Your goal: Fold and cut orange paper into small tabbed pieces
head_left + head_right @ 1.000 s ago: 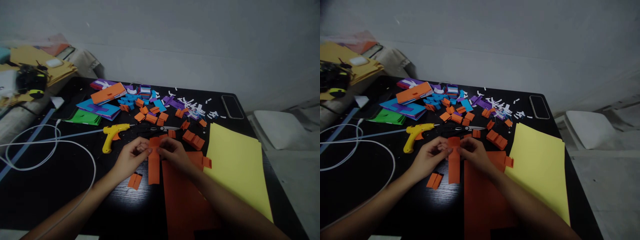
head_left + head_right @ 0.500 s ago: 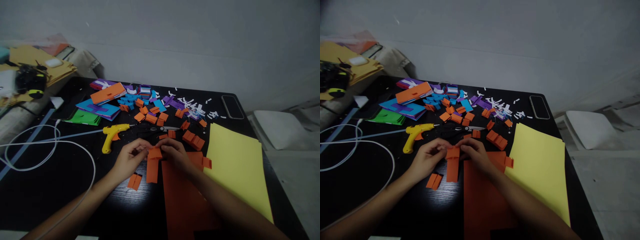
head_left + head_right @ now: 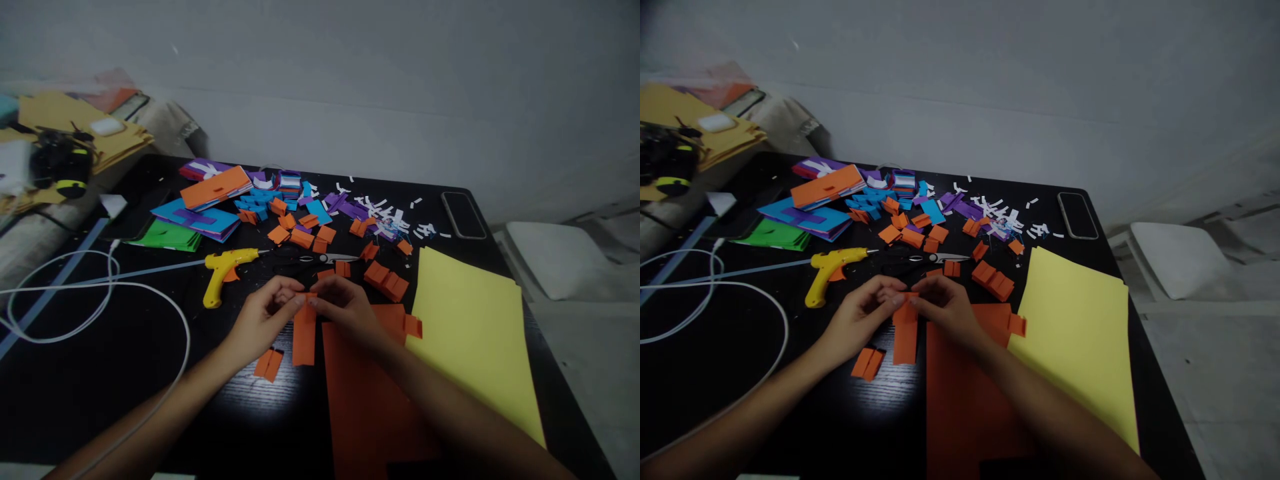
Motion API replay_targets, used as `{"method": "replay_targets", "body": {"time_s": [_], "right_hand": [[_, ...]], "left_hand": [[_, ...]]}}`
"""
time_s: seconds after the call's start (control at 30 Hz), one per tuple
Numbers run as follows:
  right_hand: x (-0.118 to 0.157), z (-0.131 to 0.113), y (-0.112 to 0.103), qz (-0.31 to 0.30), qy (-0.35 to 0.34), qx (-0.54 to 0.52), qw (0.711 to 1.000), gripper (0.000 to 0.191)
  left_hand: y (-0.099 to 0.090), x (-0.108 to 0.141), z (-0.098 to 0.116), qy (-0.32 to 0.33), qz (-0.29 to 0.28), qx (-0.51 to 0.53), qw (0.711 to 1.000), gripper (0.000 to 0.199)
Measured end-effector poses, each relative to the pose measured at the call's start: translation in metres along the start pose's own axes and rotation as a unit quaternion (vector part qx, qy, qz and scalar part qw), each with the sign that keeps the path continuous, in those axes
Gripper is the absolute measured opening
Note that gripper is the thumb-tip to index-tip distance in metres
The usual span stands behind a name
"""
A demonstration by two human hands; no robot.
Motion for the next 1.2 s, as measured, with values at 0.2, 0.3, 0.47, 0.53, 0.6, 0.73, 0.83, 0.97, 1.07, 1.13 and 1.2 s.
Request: {"method": "replay_targets", "body": {"time_s": [0.2,0.3,0.47,0.53,0.6,0.73,0.83,0.97,1.07,1.13,1.2], "right_hand": [[0.0008,0.0001,-0.0015,0.008,-0.003,0.009,1.0,0.033],[0.0019,-0.0005,-0.0005,0.006,0.009,0.012,1.0,0.03],[0.0021,-0.0005,0.0006,0.004,0.013,0.025,1.0,0.026],[0.0014,0.0007,-0.0001,0.007,0.011,0.025,1.0,0.025],[0.0009,0.0019,-0.0009,0.009,0.01,0.027,1.0,0.026],[0.001,0.0025,-0.0016,0.012,0.012,0.033,0.999,0.026],[0.0013,0.0017,-0.0019,0.014,0.008,0.039,0.999,0.025],[0.0009,0.002,-0.0029,0.024,-0.001,0.038,0.999,0.023],[0.001,0.0019,-0.003,0.028,-0.008,0.035,0.999,0.022],[0.0012,0.0013,-0.0024,0.027,-0.013,0.04,0.999,0.021],[0.0015,0.0009,-0.0018,0.027,-0.017,0.043,0.999,0.021]], "left_hand": [[0.0,-0.0018,-0.0039,-0.01,0.007,-0.015,1.0,0.026],[-0.0011,-0.0017,-0.0018,-0.004,0.016,-0.015,1.0,0.025],[-0.0025,-0.0021,-0.0001,0.009,0.023,-0.027,0.999,0.021],[-0.003,-0.0024,0.0002,0.011,0.024,-0.026,0.999,0.019],[-0.0035,-0.0025,0.0006,0.012,0.024,-0.019,0.999,0.017],[-0.0033,-0.0023,0.0002,0.005,0.02,0.003,1.0,0.015],[-0.0025,-0.0025,-0.001,0.001,0.014,0.012,1.0,0.016],[-0.003,-0.0032,-0.0029,0.003,0.014,0.009,1.0,0.017],[-0.0034,-0.0029,-0.0036,0.004,0.011,0.009,1.0,0.017],[-0.0038,-0.0023,-0.0035,0.003,0.013,0.005,1.0,0.016],[-0.0039,-0.0018,-0.003,0.003,0.016,0.0,1.0,0.017]]}}
Point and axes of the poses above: each hand's wrist, its own x-axis away from the middle knuckle, its own y-axis out of the palm, z = x × y, the point moved 6 cm from there along -x, towards the middle knuckle, and after that the axes turned 1 degree about -x, right-handed, at the moved point
